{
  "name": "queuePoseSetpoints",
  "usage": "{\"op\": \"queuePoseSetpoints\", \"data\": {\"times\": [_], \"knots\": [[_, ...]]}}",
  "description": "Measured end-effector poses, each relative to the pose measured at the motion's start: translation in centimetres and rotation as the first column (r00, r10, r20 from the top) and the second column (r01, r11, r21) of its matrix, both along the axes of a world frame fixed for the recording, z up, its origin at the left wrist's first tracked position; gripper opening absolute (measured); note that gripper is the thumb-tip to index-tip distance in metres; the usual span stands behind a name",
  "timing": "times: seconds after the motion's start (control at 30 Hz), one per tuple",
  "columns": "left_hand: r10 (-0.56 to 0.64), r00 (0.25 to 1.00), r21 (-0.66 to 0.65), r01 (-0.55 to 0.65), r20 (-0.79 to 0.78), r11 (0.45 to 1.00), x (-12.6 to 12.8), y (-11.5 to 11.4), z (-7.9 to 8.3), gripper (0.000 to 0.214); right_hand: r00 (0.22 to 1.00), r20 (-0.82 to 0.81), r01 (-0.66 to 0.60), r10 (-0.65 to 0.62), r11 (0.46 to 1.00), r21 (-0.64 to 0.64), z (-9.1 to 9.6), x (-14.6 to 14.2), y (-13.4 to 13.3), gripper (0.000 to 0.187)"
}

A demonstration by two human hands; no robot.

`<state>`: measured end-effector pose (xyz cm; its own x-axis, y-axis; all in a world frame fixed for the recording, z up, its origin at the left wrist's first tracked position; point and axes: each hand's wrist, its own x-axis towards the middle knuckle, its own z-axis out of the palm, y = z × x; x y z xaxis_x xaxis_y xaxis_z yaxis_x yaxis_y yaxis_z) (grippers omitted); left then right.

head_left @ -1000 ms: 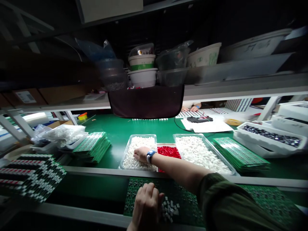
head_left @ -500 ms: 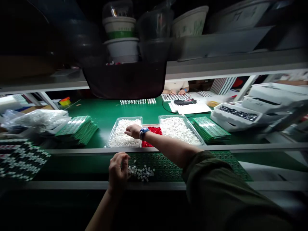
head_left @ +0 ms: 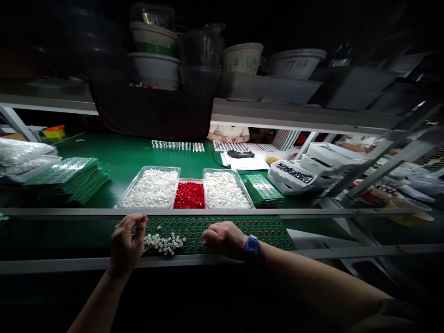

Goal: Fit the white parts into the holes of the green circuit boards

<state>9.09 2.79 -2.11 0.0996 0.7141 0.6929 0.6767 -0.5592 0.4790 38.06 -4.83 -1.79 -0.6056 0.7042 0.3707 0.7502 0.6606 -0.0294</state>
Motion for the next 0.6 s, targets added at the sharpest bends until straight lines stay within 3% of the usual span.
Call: {"op": "queuePoseSetpoints", "data": {"times": [0.17,0.33,0.5,0.6], "knots": [[0.062,0.998,0.024,-0.061,-0.029,0.998,-0.1,0.0,0.0,0.031,0.986,0.161,-0.065,0.046,0.991,0.113,-0.9,-0.5,0.0,0.028],[0.087,0.996,0.018,-0.087,-0.031,0.996,-0.3,0.1,-0.2,0.032,0.994,0.113,-0.009,-0.010,0.985,0.171,-1.0,-0.4,0.3,0.038],[0.091,0.995,-0.007,-0.092,-0.033,0.996,-0.3,0.2,-0.1,0.031,0.998,-0.053,0.047,-0.034,0.966,0.256,-0.8,2.7,-0.9,0.033],[0.096,0.994,-0.009,-0.097,-0.045,0.995,-0.3,0.3,-0.1,0.031,0.998,-0.043,0.059,-0.049,0.964,0.261,-0.6,5.7,-2.1,0.031]]}}
